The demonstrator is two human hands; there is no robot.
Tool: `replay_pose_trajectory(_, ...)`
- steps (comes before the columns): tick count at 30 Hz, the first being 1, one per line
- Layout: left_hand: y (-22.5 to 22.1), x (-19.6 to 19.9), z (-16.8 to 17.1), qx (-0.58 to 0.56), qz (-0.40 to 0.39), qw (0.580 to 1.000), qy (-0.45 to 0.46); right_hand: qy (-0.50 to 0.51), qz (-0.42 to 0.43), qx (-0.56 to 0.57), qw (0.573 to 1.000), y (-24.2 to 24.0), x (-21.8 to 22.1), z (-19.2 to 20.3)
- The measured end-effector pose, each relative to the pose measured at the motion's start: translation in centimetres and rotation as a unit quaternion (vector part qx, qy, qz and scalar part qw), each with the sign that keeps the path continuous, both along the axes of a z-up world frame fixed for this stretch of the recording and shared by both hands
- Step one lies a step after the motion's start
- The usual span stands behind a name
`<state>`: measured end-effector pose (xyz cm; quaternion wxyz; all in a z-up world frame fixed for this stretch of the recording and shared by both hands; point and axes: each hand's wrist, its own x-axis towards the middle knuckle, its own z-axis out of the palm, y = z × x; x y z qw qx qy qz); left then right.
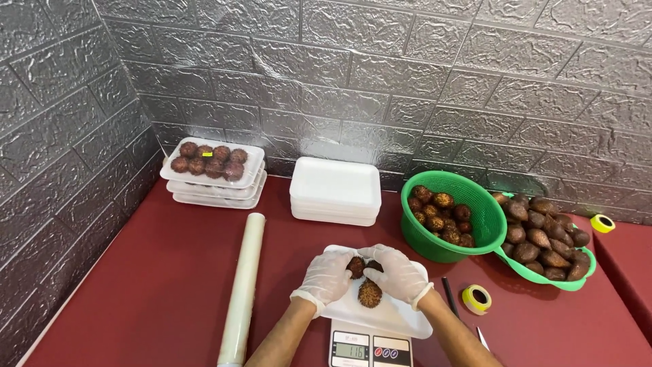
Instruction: A person wearing gloves picks snake fruits from a green basket and places them onto a white tray on a digital scale to reach a target weight of 300 grams.
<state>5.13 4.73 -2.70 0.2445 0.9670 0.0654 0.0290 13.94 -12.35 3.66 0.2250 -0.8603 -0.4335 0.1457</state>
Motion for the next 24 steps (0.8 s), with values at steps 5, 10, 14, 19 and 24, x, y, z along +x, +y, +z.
replay_pose_trajectory(5,0.2,-0.8,0.6,-0.052,0.000,0.998,-0.028,0.012,-0.009,0.031,0.999,-0.5,0.7,-1.2)
replay_pose_trajectory(10,0.6,-0.8,0.8,-0.044,0.002,0.998,-0.043,0.023,-0.038,0.018,0.999,-0.6,0.6,-0.7)
replay_pose_trajectory(14,0.6,-0.8,1.2,-0.030,0.008,0.999,-0.019,0.038,-0.074,0.004,0.997,-0.8,0.4,-0.2)
replay_pose_trajectory(19,0.7,-0.2,0.7,-0.038,-0.001,0.999,-0.013,0.026,-0.060,0.039,0.997,-1.3,1.4,-1.3)
replay_pose_trajectory(24,0.3,0.7,2.4,-0.047,-0.013,0.997,-0.064,0.034,-0.059,0.089,0.994,-1.9,1.5,0.1)
